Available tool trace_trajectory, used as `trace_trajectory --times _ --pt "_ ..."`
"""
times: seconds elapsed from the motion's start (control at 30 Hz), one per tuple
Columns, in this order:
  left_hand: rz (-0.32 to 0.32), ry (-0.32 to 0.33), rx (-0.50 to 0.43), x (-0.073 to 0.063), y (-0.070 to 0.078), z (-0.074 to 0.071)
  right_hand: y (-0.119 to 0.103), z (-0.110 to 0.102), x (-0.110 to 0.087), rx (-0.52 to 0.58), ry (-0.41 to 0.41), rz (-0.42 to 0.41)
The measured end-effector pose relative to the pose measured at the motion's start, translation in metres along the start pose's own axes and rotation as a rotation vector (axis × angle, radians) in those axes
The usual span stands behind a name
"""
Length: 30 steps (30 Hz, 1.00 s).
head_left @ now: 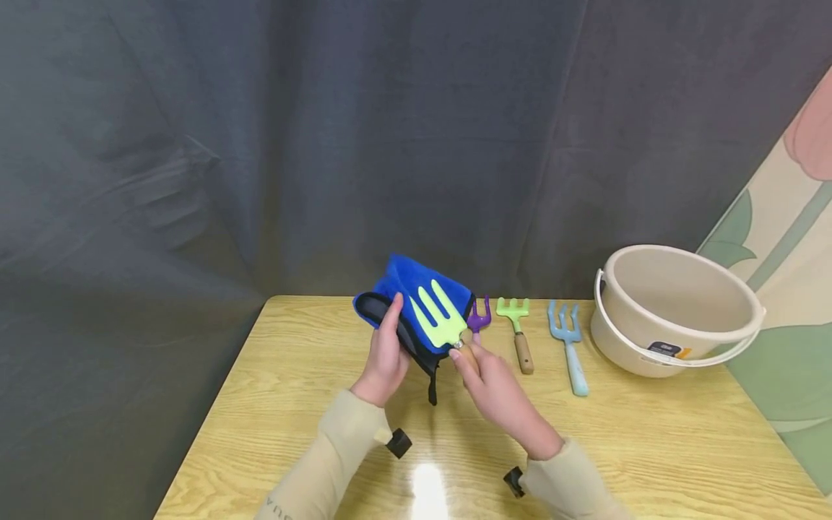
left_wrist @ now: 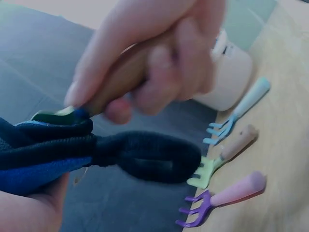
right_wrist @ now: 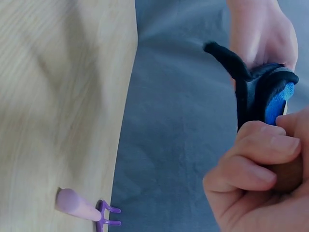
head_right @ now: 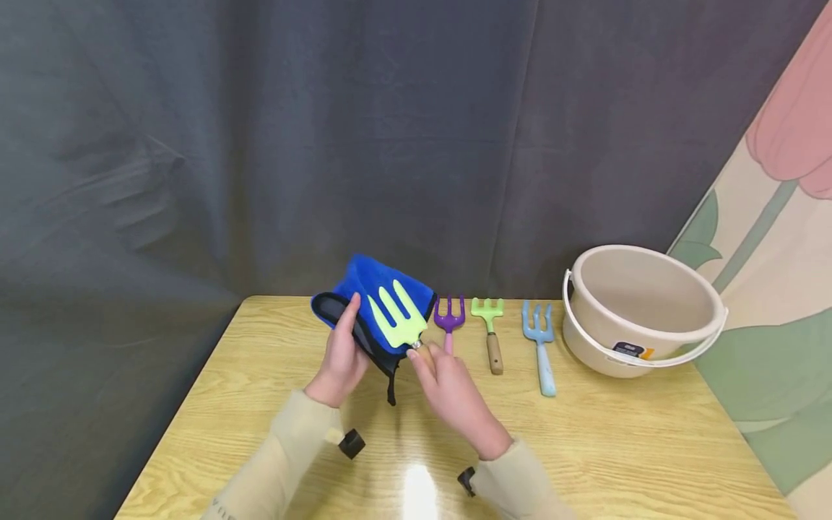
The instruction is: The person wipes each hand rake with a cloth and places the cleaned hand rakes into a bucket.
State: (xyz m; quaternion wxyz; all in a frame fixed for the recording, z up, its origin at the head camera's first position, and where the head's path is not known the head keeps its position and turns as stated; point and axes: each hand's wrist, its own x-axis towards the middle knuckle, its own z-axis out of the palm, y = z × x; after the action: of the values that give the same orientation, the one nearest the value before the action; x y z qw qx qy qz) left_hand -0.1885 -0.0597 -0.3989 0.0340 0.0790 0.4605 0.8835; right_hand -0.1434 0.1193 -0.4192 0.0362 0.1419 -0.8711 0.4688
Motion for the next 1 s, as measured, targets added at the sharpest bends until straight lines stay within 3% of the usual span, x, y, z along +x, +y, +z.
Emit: trace_trajectory --times 0.17,0.43,0.67,0.87,1.0 --pt "0.066 0.033 -0.027 0.004 0.007 -0.005 -0.001 0.002 -0.007 0.004 -0.029 0.003" --pt "0.088 0.076 0.004 -0.003 0.002 -0.001 -0.004 0.006 -0.008 -0.010 -0.008 -0.024" --pt "0.057 0.006 0.017 -0.014 -0.006 0.006 -0.007 0.002 -0.002 -0.009 0.061 -0.060" --pt "-0.032 -0.067 0.189 -0.023 -0.010 0.010 -0.010 -0.006 0.007 0.001 0.091 -0.092" --pt "-0.041 -0.095 0.246 -0.024 -0.012 0.009 -0.011 -0.009 0.009 -0.006 0.088 -0.087"
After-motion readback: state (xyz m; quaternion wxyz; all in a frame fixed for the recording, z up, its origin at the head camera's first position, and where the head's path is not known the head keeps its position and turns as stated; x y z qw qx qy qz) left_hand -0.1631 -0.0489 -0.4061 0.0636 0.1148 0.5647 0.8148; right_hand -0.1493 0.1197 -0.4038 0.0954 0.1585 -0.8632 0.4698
